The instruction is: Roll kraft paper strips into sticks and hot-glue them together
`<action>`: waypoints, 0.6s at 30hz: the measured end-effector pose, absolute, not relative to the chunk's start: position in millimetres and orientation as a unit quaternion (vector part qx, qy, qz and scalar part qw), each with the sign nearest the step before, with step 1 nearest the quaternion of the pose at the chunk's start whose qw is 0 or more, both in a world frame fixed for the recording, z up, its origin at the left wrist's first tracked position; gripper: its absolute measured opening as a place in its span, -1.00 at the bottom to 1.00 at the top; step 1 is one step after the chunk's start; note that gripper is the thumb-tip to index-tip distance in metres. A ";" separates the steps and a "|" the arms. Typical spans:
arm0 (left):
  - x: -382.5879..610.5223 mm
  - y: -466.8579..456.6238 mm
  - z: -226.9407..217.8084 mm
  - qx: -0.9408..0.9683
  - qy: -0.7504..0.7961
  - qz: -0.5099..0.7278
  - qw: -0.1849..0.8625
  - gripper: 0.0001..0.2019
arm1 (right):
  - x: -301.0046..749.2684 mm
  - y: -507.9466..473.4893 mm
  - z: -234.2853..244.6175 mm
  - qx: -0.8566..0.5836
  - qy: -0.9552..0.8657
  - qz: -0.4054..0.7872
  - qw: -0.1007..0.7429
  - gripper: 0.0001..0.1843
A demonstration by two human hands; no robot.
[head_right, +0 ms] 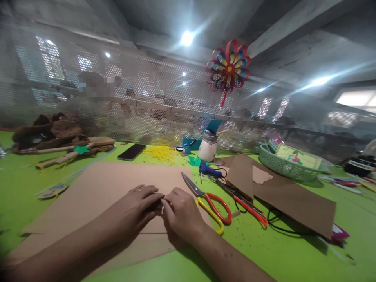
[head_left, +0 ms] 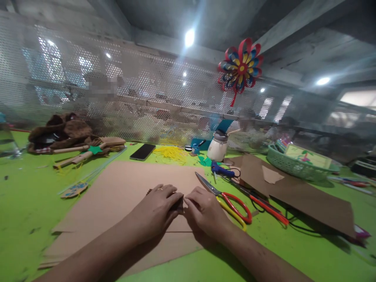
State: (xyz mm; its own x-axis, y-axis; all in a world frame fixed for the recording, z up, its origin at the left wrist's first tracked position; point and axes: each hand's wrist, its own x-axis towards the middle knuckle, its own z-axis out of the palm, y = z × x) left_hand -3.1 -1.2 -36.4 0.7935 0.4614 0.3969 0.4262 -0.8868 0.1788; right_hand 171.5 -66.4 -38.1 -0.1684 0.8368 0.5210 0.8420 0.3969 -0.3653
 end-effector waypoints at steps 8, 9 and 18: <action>-3.9 -16.8 -24.7 0.942 0.246 0.219 0.063 -0.80 | 174.7 -64.5 -34.2 -0.574 -0.706 -0.052 0.411 -0.83; -4.4 -18.6 -22.6 0.941 0.249 0.218 0.066 -0.79 | 177.8 -61.3 -30.2 -0.591 -0.694 -0.055 0.407 -0.82; -5.4 -27.5 -13.6 0.948 0.221 0.222 0.052 -0.86 | 226.7 73.9 27.4 -0.701 -0.660 -0.030 0.268 -0.78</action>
State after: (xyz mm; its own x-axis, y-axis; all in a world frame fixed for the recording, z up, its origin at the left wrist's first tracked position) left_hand -5.4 -27.5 -13.6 0.8032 0.4430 0.3983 0.3966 -0.8965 0.1975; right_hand 226.7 73.9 27.4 0.1276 0.9094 0.3960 0.9415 0.0146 -0.3368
